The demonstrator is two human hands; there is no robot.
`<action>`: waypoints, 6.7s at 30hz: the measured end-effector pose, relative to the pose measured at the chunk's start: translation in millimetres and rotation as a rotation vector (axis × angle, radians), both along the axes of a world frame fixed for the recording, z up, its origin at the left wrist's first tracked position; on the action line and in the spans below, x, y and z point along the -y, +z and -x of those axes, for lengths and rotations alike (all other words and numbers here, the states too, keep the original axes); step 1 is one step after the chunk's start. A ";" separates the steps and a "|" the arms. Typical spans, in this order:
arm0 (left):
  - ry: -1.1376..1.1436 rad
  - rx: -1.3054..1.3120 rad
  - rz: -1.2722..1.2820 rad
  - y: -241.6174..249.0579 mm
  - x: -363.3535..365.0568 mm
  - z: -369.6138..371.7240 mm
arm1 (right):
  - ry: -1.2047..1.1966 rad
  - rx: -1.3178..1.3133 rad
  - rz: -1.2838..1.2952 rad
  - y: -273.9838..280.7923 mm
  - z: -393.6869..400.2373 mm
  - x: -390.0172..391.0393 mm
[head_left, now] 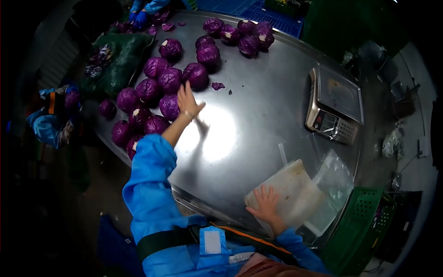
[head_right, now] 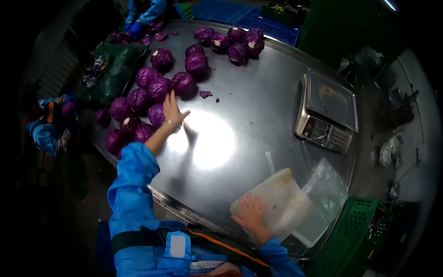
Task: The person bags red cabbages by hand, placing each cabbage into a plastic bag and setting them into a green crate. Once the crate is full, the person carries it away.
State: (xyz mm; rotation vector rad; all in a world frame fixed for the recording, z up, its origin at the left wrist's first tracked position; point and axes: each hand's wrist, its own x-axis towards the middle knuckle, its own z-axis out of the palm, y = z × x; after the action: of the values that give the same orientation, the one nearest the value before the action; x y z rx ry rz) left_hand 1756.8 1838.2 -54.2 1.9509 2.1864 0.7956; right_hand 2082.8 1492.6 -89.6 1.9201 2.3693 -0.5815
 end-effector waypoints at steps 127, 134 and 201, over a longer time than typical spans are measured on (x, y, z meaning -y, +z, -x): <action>-0.430 1.090 0.676 -61.7 321.1 -228.0 | -0.932 -0.915 -0.229 -29.5 -137.4 79.3; -0.643 0.794 0.995 -69.6 308.2 -228.6 | -0.971 -0.767 0.007 -28.1 -117.6 99.7; -1.132 0.312 0.361 153.0 224.0 -184.7 | 0.384 0.097 -0.204 295.5 -72.2 44.6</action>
State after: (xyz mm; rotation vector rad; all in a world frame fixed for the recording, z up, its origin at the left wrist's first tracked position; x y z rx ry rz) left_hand 1941.5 1614.2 98.8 2.1775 0.7187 0.4008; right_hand 2155.0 1448.1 205.8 1.4473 2.7165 -0.2229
